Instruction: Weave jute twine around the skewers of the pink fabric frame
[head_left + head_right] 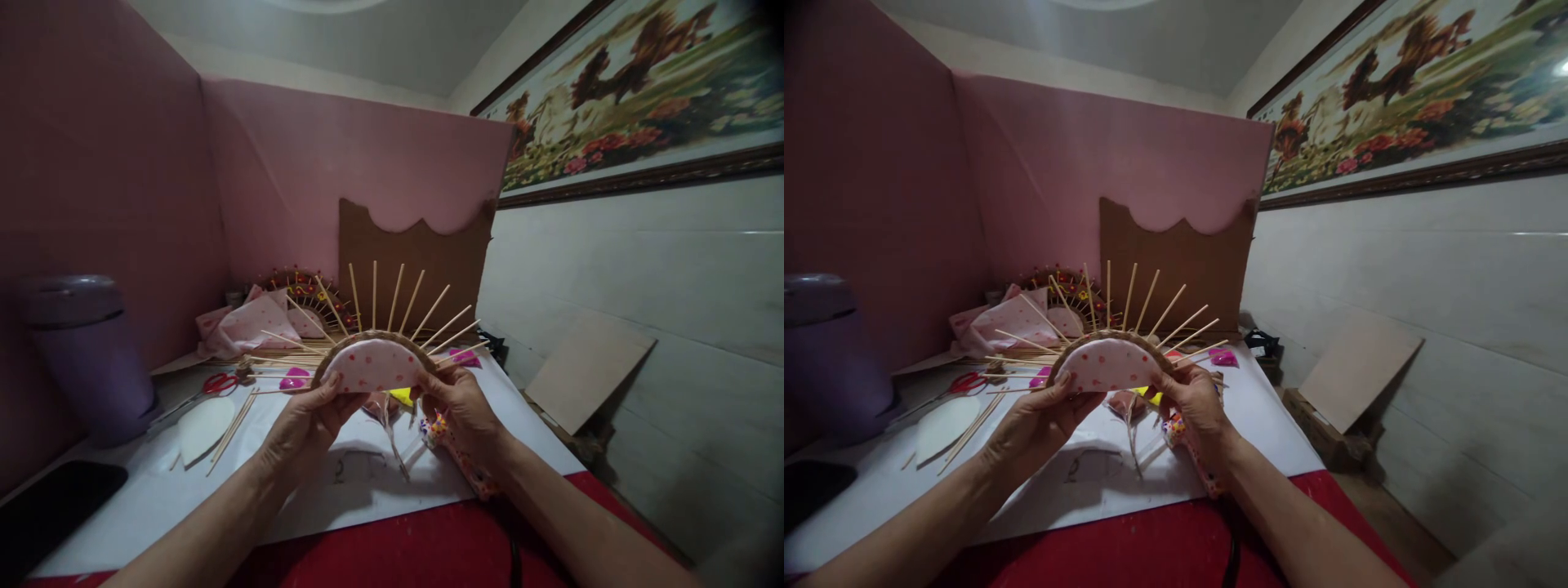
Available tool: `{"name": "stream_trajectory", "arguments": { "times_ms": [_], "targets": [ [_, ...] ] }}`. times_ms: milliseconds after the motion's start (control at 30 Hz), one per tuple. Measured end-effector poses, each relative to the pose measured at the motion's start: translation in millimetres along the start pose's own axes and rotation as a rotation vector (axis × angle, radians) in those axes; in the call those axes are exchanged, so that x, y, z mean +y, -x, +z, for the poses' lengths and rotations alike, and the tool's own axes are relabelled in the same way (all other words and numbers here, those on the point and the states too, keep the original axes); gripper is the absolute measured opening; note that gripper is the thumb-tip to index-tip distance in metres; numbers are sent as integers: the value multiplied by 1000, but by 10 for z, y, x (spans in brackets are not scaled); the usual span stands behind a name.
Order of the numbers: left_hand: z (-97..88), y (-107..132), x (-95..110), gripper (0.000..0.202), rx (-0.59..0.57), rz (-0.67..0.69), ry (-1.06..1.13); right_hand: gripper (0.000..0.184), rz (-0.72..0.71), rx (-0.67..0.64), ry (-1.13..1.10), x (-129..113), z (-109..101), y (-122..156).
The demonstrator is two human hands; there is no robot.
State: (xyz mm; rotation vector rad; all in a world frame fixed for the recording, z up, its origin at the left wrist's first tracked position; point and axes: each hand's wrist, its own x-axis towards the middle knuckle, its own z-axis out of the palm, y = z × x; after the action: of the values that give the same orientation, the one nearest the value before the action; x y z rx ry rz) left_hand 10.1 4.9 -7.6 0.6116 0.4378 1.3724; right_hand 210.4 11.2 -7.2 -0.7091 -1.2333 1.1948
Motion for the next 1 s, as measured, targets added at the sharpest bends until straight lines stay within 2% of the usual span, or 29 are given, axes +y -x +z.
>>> {"name": "stream_trajectory", "arguments": {
  "times_ms": [133, 333, 633, 1000],
  "targets": [
    [-16, 27, 1, 19, -77, -22, -94, 29, 41, 34, -101, -9, 4, -6],
    [14, 83, 5, 25, -109, -21, -204, 27, 92, 53, -187, -12, -12, -35],
    [60, 65, -9, 24, -101, 12, -234, 23, 142, 56, -242, 19, -60, -50],
    [57, 84, -30, 26, -104, 15, -249, 27, 173, 81, -251, 28, -74, -62]
  ]
}}
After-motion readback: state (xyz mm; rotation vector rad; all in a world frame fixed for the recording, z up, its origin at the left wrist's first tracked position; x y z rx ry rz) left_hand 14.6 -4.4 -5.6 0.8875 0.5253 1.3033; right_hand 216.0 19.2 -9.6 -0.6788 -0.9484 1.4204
